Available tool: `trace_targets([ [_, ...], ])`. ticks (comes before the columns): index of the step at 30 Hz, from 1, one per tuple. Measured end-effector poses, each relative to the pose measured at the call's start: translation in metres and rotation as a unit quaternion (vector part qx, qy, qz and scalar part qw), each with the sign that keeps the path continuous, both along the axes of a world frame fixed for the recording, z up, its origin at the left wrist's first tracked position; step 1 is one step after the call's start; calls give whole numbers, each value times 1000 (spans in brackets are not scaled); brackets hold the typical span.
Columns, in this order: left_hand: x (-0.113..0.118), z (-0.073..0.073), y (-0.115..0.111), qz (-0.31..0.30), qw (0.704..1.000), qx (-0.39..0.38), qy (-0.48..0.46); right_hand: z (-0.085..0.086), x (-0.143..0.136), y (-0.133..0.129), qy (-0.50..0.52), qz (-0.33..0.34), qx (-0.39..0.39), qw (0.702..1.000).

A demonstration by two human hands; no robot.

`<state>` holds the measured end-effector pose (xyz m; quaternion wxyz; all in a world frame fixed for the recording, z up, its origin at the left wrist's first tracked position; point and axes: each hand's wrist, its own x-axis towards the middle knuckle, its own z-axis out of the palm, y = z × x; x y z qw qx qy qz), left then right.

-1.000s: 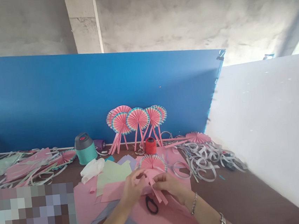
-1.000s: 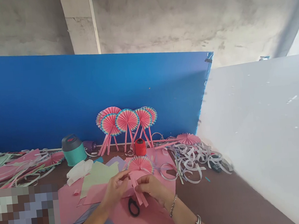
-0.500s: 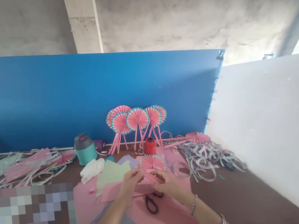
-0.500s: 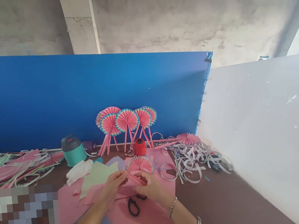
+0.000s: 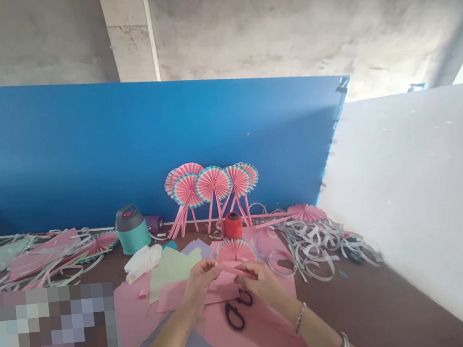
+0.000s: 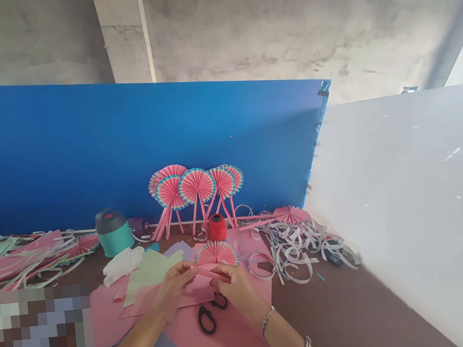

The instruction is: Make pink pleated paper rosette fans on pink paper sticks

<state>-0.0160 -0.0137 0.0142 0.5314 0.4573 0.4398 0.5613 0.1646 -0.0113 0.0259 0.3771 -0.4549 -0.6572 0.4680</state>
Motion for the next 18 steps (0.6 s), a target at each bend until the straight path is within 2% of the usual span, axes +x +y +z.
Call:
trace_targets([
  [6,-3,-1,4,28,999,5,19,-5,6,7,51,-50,-52,996],
  [11,-2,-4,6,32,999,-31,23,-11,20,18,30,-80,-62,994],
  [14,-2,-5,7,40,998,-44,26,-13,31,26,-79,-120,-40,989],
  [18,-5,-4,8,55,997,-50,31,-12,46,34,-280,-171,21,944],
])
